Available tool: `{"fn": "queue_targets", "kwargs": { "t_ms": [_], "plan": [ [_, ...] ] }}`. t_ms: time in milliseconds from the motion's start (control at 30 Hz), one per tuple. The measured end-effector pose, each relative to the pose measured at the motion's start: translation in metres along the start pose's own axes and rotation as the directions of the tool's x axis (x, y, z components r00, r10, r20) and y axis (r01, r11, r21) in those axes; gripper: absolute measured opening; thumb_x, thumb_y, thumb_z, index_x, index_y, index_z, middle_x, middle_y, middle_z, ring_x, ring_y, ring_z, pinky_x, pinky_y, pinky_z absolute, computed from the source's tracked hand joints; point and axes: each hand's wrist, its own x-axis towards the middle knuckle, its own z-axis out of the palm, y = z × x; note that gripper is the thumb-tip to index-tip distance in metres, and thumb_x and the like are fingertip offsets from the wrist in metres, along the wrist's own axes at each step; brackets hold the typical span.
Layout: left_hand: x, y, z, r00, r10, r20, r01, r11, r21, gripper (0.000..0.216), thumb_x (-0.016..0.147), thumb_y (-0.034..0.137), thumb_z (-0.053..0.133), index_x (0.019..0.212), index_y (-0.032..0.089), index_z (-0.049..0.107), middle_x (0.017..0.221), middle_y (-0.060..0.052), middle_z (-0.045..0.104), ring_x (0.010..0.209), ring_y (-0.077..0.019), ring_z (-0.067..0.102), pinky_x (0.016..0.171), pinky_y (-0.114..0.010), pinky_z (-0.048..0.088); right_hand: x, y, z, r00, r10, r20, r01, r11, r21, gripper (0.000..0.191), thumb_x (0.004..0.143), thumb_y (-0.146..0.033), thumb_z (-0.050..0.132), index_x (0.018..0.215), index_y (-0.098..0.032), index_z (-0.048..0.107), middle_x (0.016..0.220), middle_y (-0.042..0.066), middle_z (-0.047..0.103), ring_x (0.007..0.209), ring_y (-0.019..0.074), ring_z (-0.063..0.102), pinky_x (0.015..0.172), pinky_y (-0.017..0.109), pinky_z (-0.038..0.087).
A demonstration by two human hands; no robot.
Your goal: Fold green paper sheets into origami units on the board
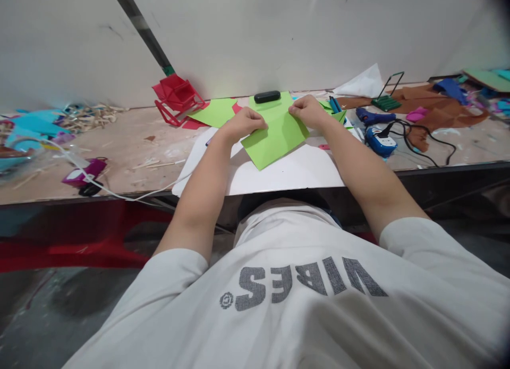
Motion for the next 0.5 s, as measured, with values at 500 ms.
{"fn": "queue_targets", "kwargs": {
  "t_ms": [500],
  "plan": [
    [0.002,-0.026,-0.067,0.939,-0.009,-0.343,-0.108,0.942,-0.319,0.032,0.090,0.040,0.091,0.074,0.025,0.068,0.082,-0.006,0.085,0.077,-0.0196,0.079,0.075,-0.036,0.064,0.024,0.017,0.003,0.929,-0.002,-0.371,0.024,0.998,0.057,0.059,0.114,-0.053,0.074,0.071,-0.032,0.039,0.075,-0.001,0.032,0.080,0.0229,0.044,0.083,0.041,0.051]
  ]
}}
